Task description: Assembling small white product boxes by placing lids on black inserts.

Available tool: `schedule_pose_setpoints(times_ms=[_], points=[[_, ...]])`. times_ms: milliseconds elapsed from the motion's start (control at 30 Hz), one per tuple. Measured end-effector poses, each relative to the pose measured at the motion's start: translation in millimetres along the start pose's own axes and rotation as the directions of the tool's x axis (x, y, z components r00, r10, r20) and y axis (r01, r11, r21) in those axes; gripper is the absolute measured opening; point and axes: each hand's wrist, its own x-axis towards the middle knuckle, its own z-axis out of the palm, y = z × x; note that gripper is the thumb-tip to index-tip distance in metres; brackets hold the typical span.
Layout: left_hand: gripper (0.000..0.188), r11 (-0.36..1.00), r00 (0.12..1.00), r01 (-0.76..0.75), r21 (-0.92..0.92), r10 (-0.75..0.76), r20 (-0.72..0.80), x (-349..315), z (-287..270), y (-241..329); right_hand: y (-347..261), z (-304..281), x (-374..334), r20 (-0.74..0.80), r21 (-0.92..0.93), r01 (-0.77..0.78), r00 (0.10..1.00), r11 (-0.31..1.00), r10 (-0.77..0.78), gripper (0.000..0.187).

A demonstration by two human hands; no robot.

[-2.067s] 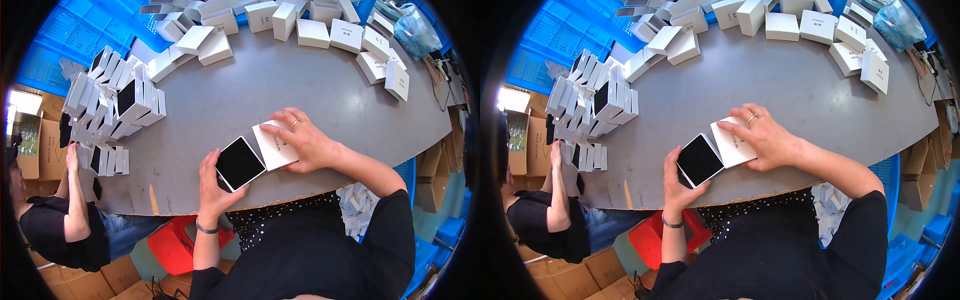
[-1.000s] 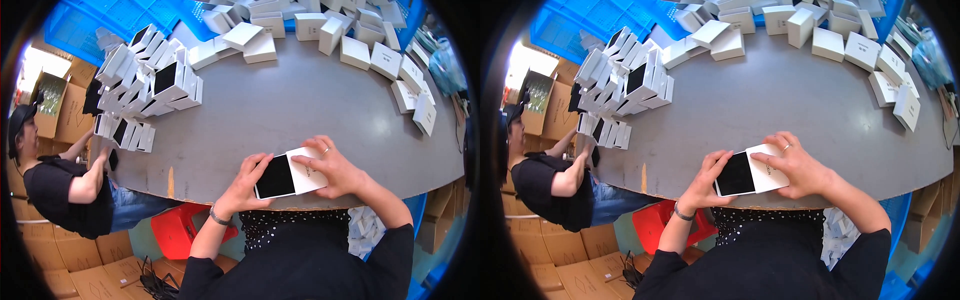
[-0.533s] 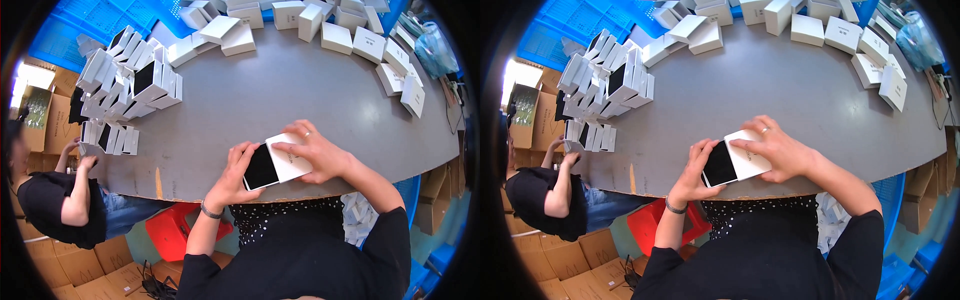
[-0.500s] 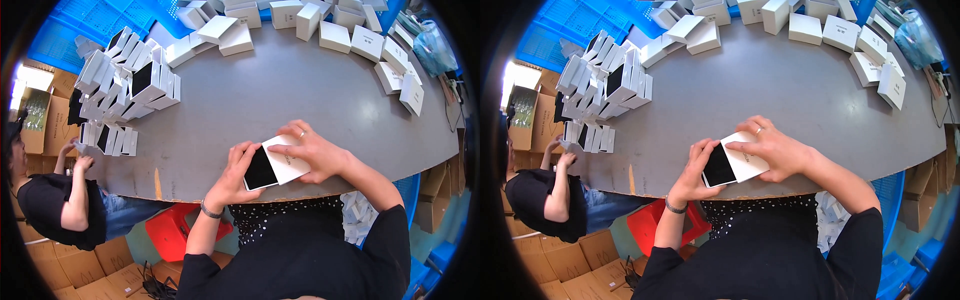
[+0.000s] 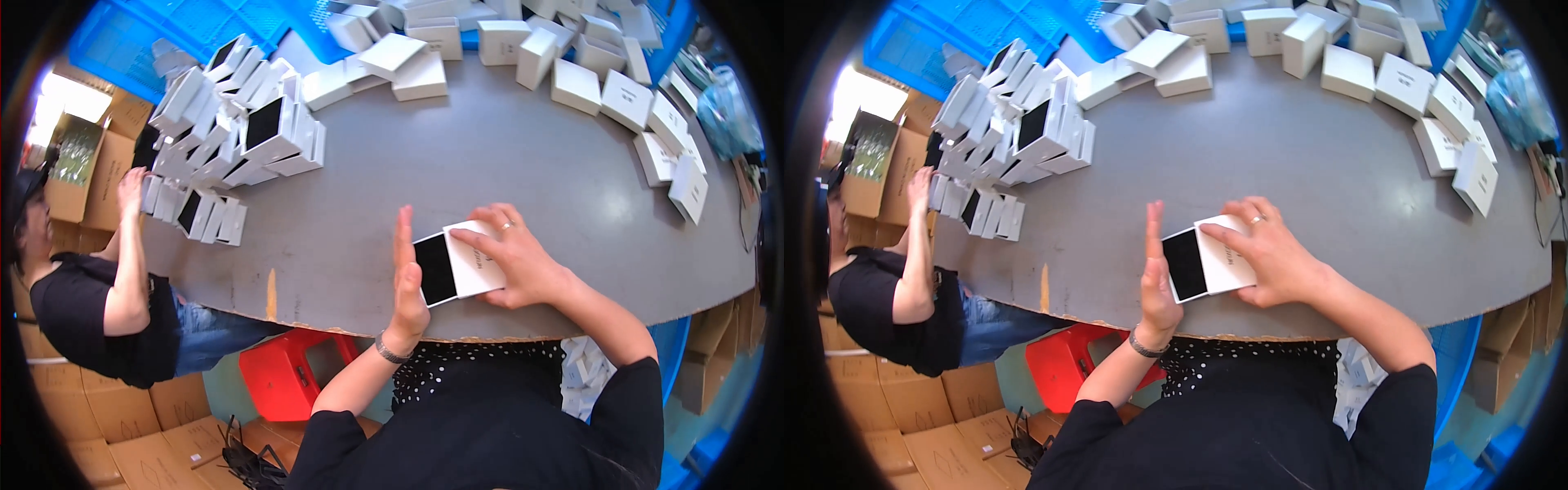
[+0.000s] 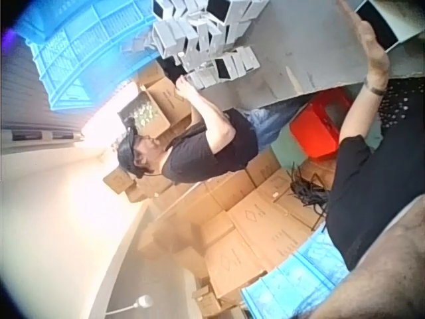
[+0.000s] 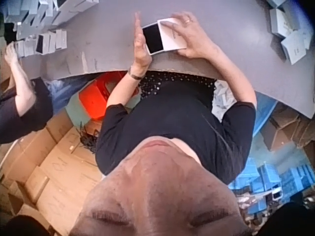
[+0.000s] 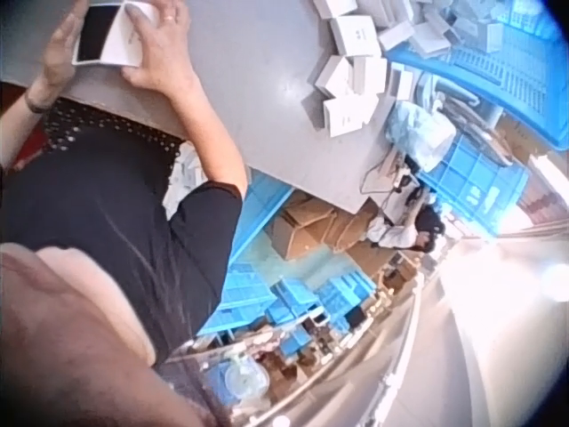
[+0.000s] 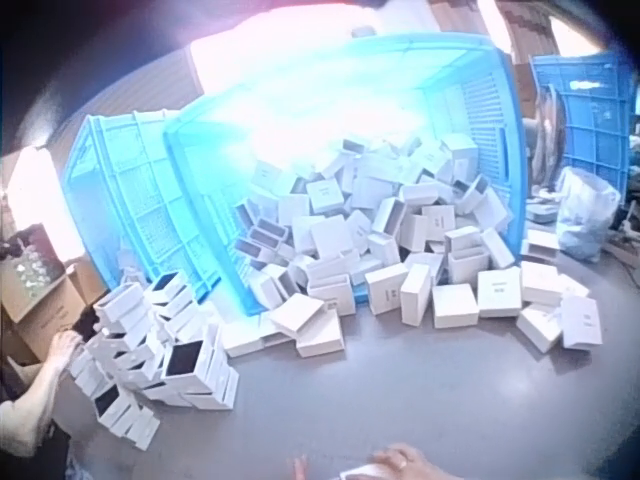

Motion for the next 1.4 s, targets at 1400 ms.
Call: schedule_pose_setpoints(times_ms=[1400], points=[[0.023,0.446,0.597,-0.676,0.587,-0.135,0.791,47.8,-51.3,82.0,34.0,-121.5,-87.1,-0.375,-0.521,-0.822,0.463,0.231,0.803,0.074]])
